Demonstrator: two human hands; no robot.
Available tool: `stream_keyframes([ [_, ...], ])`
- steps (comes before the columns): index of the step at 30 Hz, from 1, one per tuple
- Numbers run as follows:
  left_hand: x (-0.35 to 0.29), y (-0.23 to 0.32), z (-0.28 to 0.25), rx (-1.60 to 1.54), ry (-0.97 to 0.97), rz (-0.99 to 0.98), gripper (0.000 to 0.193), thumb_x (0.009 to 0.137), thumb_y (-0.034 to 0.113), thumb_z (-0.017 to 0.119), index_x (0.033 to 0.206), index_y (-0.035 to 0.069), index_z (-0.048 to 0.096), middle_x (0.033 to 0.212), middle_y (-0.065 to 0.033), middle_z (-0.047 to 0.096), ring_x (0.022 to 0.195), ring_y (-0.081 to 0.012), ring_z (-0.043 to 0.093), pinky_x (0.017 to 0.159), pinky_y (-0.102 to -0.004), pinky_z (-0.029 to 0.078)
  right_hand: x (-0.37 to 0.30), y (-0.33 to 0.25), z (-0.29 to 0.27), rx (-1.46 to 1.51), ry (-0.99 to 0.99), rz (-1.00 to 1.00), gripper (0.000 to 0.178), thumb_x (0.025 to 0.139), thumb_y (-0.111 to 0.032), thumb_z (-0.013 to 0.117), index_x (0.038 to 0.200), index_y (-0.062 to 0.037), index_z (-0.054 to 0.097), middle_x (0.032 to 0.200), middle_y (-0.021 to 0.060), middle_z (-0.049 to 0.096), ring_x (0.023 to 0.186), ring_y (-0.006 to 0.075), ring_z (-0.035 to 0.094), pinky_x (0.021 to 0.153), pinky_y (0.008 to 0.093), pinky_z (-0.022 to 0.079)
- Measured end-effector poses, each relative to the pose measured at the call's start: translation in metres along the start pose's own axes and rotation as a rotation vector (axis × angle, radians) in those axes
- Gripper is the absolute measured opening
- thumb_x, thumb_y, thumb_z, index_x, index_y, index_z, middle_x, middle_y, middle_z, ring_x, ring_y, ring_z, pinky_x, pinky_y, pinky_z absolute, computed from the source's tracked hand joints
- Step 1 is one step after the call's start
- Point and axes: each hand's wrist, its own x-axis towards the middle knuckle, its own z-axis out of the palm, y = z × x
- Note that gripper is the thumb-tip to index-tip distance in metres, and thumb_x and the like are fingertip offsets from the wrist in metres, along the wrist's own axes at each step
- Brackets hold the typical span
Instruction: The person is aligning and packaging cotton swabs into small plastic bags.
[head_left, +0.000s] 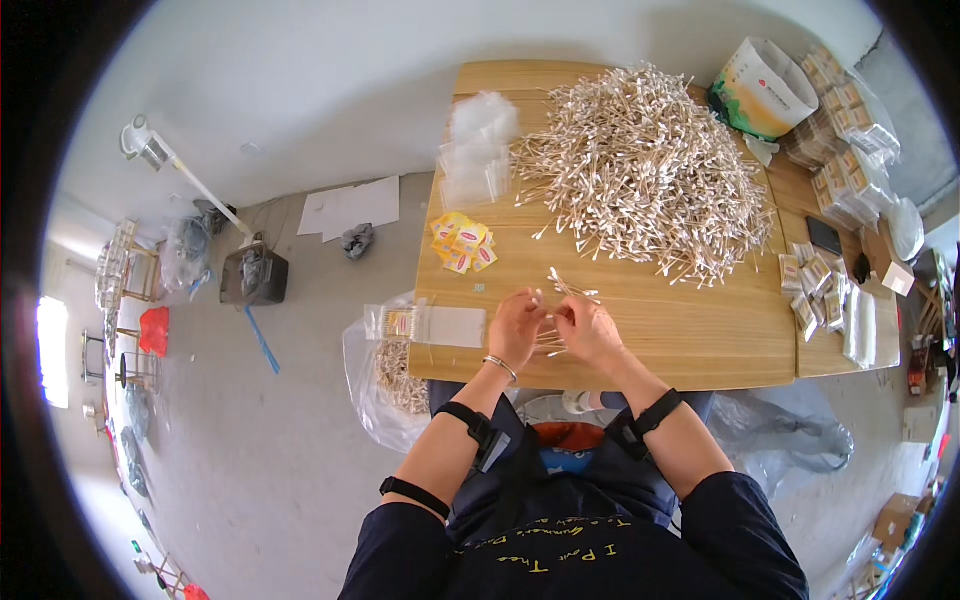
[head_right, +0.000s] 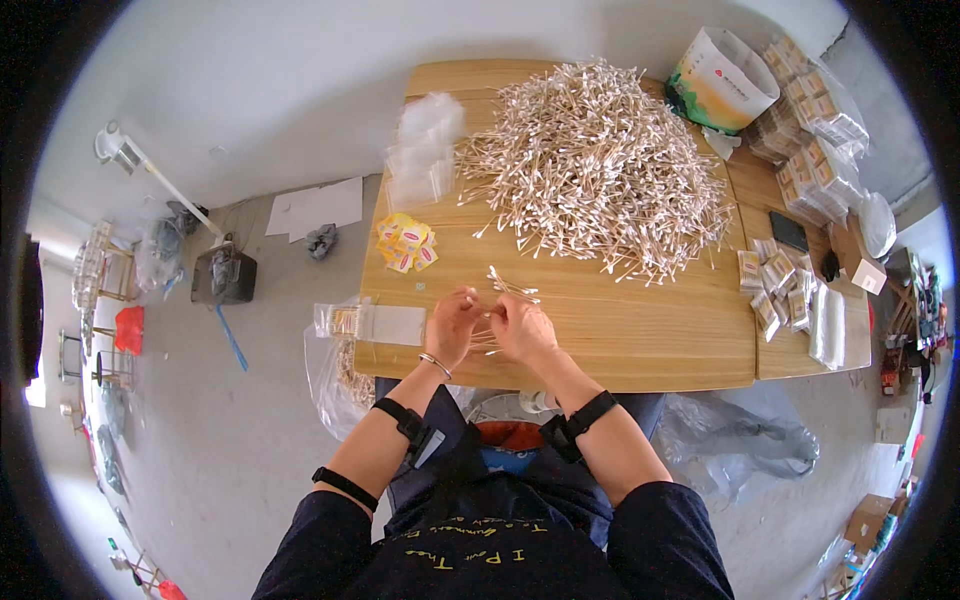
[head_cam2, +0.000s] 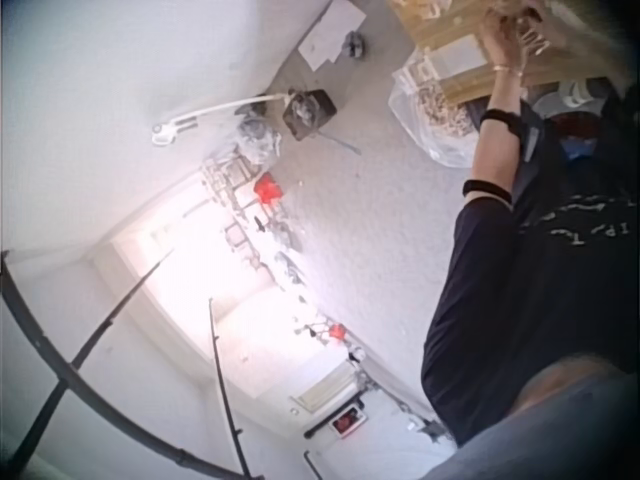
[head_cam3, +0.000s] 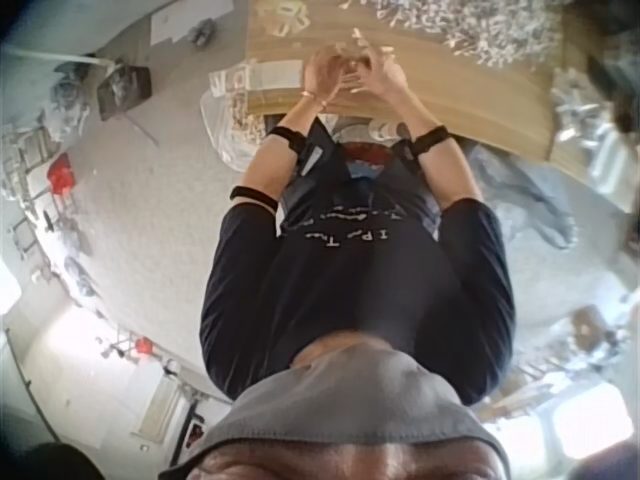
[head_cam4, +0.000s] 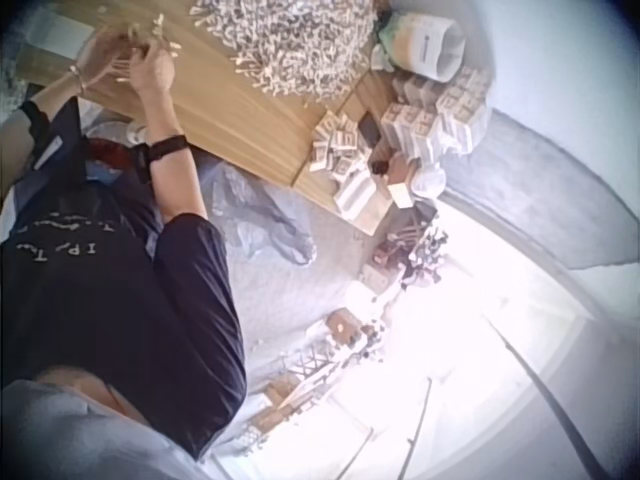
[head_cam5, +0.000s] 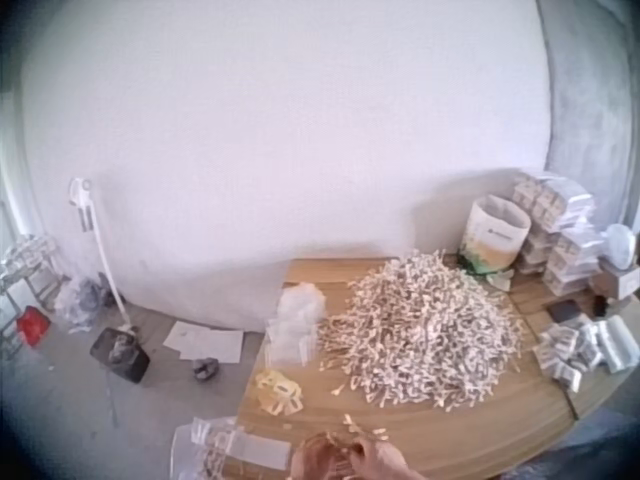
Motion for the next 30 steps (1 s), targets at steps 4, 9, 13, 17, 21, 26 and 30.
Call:
stream_keyframes([
  [4, 0.002, -0.006, -0.008, -0.12, -0.059, -0.277, 0.012, 0.087, 0.012, 0.064, 0.092, 0.001, 0.063, 0.108, -0.0116, 0.066, 0.106, -0.0189, 0.06, 0.087, -0.0298, 0.048, -0.007, 0.005, -0.024, -0.153, -0.003, -0.011, 0.014, 0.08, -0.017, 0.061, 0.09, -0.0079, 0.062, 0.092, 0.0117, 0.062, 0.09, 0.0326, 0.06, 0.075, 0.0436, 0.049],
  [9, 0.011, 0.002, -0.027, -0.558, 0.077, -0.475, 0.022, 0.092, 0.018, 0.062, 0.087, -0.003, 0.059, 0.099, -0.0096, 0.066, 0.098, -0.0162, 0.063, 0.083, -0.0243, 0.049, -0.032, 0.015, -0.026, -0.259, 0.024, -0.247, 0.025, 0.071, -0.021, 0.072, 0.092, -0.01, 0.063, 0.1, 0.0074, 0.056, 0.1, 0.0288, 0.053, 0.083, 0.0405, 0.046],
  [13, 0.016, 0.018, -0.081, -0.474, 0.027, -0.391, 0.016, 0.091, 0.015, 0.062, 0.084, 0.001, 0.059, 0.08, -0.0027, 0.061, 0.08, -0.0135, 0.064, 0.077, -0.0247, 0.051, -0.041, 0.013, -0.014, -0.263, 0.072, -0.463, 0.03, 0.066, -0.023, 0.077, 0.09, -0.0119, 0.064, 0.098, 0.005, 0.054, 0.095, 0.0273, 0.051, 0.084, 0.0401, 0.045],
  [17, 0.001, 0.015, -0.163, -0.216, 0.114, -0.453, 0.016, 0.089, 0.013, 0.062, 0.083, -0.001, 0.058, 0.074, -0.0026, 0.06, 0.072, -0.0105, 0.061, 0.069, -0.0254, 0.051, -0.034, 0.011, -0.005, -0.241, 0.123, -0.442, 0.03, 0.065, -0.022, 0.077, 0.09, -0.0116, 0.064, 0.097, 0.005, 0.054, 0.095, 0.0274, 0.051, 0.084, 0.0403, 0.045],
  [21, -0.038, -0.019, -0.228, 0.109, 0.1, -0.556, 0.015, 0.086, 0.011, 0.064, 0.088, -0.003, 0.06, 0.074, -0.0053, 0.063, 0.07, -0.0136, 0.062, 0.068, -0.027, 0.051, -0.028, 0.013, -0.002, -0.213, 0.128, -0.389, 0.027, 0.065, -0.021, 0.076, 0.088, -0.011, 0.065, 0.097, 0.0047, 0.054, 0.099, 0.027, 0.05, 0.086, 0.0398, 0.043],
  [26, -0.074, -0.043, -0.23, 0.641, 0.116, -0.382, 0.012, 0.082, 0.007, 0.063, 0.092, 0.001, 0.061, 0.084, -0.0109, 0.065, 0.077, -0.0241, 0.062, 0.066, -0.0332, 0.051, -0.029, 0.014, -0.005, -0.236, 0.109, -0.373, 0.021, 0.067, -0.019, 0.074, 0.084, -0.0105, 0.065, 0.099, 0.0038, 0.054, 0.101, 0.0266, 0.049, 0.088, 0.0401, 0.042],
  [30, -0.041, -0.002, -0.17, 0.445, 0.114, -0.207, 0.016, 0.08, 0.006, 0.061, 0.096, 0.004, 0.062, 0.094, -0.0123, 0.063, 0.09, -0.028, 0.06, 0.074, -0.0368, 0.05, -0.033, 0.024, -0.011, -0.223, 0.112, -0.341, 0.021, 0.068, -0.017, 0.072, 0.087, -0.0105, 0.064, 0.101, 0.0039, 0.054, 0.103, 0.0267, 0.048, 0.088, 0.0404, 0.041],
])
